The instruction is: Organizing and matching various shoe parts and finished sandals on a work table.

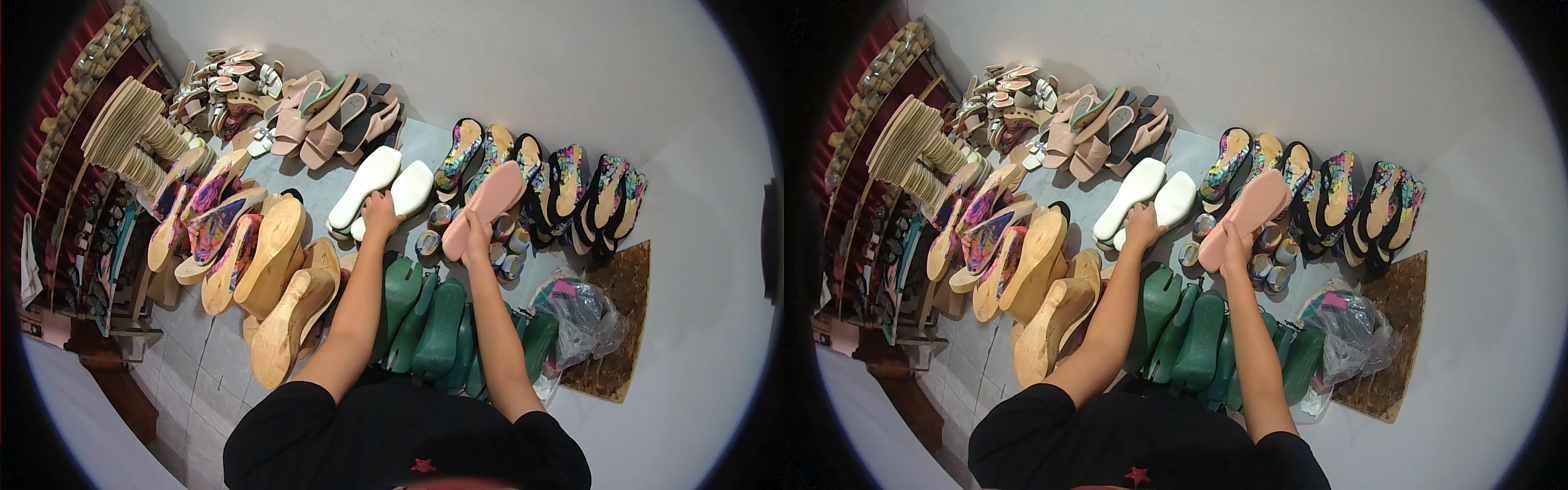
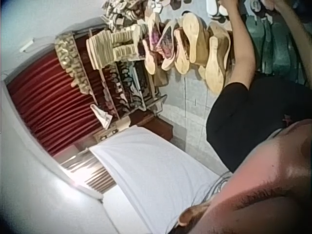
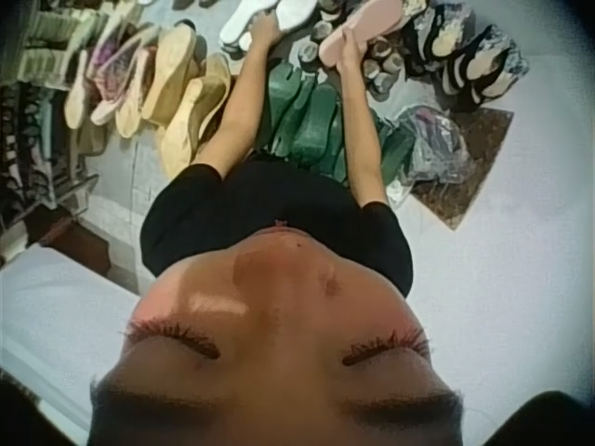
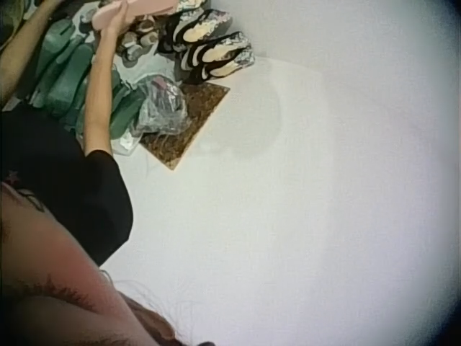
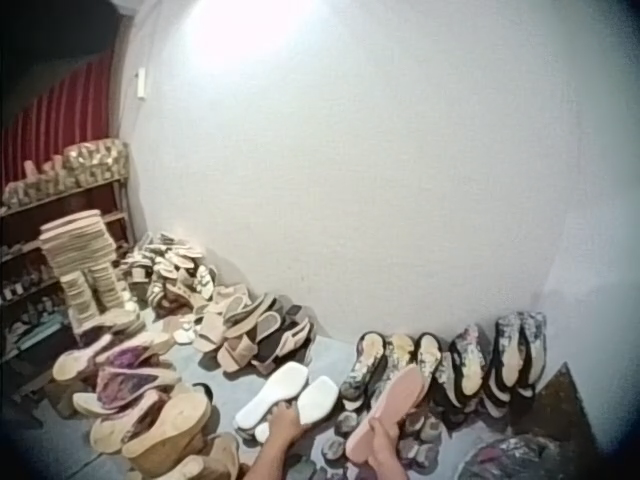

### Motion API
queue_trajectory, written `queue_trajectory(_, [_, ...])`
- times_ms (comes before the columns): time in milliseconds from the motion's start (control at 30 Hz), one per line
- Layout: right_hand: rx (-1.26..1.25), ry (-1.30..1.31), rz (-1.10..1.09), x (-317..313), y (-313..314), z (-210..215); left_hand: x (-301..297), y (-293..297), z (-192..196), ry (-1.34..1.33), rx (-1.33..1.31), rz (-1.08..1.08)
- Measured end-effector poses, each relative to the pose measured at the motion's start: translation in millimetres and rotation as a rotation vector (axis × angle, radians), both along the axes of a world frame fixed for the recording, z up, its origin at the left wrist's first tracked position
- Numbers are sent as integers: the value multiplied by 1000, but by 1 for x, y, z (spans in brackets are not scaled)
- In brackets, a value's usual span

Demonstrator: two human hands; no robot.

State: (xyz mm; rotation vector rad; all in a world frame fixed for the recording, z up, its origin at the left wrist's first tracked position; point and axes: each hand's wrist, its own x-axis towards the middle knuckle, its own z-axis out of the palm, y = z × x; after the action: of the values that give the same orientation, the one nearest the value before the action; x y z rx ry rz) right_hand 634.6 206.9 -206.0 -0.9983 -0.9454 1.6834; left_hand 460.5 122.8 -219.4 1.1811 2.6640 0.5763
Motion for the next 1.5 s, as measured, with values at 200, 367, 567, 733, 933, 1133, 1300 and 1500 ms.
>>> queue_trajectory(200, [33,-11,154,-3,-11,13,7,-2,3,80,-39,24])
queue_trajectory(367, [147,-13,236,-12,-4,-6,15,4,24,-227,427,-25])
queue_trajectory(567, [246,-62,198,-22,-17,5,40,-9,74,-1319,491,-146])
queue_trajectory(733, [347,-98,202,-32,-22,31,24,-9,79,-1036,513,-239])
queue_trajectory(933, [188,30,228,-43,-12,33,-19,-1,83,-628,647,-29])
queue_trajectory(1133, [43,9,75,-56,-4,17,-63,8,94,-360,559,270])
queue_trajectory(1300, [48,-226,128,-68,-11,9,-76,24,113,-255,357,225])
queue_trajectory(1500, [67,-239,209,-101,-37,-17,-100,29,46,-220,45,80])
